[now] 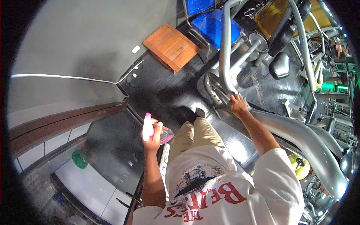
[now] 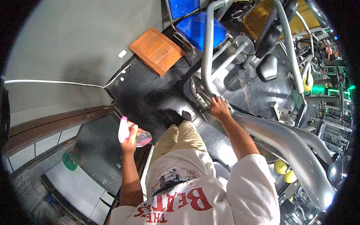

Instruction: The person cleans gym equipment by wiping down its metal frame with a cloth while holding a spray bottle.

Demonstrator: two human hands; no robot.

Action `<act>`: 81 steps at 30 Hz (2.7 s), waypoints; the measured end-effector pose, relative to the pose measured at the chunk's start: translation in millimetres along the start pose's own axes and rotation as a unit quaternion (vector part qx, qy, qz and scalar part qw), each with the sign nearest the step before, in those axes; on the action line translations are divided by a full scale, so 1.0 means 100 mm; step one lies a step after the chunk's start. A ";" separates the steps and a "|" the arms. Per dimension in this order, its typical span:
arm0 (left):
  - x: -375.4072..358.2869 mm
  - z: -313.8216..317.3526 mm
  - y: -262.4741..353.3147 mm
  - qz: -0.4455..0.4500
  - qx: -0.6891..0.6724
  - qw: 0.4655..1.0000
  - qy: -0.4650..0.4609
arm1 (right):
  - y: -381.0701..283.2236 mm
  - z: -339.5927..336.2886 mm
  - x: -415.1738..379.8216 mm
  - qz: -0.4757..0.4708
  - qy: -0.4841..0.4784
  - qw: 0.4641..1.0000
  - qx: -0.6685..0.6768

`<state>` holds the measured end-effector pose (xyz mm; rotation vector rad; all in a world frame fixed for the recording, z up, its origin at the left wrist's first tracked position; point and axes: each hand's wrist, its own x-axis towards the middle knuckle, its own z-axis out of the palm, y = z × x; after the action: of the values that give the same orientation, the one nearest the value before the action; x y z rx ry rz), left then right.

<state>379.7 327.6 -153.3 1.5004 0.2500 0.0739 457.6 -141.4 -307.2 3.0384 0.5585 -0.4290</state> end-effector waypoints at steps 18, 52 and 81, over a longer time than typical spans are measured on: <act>-0.27 0.04 0.11 -0.024 0.008 1.000 0.003 | 0.02 -0.23 -0.33 0.068 -0.083 0.991 -0.085; -0.08 0.47 0.48 -0.159 0.047 0.975 -0.148 | -0.14 -0.41 0.47 0.123 0.167 0.945 0.252; 1.91 1.90 0.80 -0.172 0.176 0.940 -0.238 | 0.58 -0.91 2.15 0.082 0.120 0.914 0.378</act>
<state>614.0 186.5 -87.1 1.7550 0.1317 -0.6384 694.6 -114.9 -279.6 3.8806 0.1382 -0.3159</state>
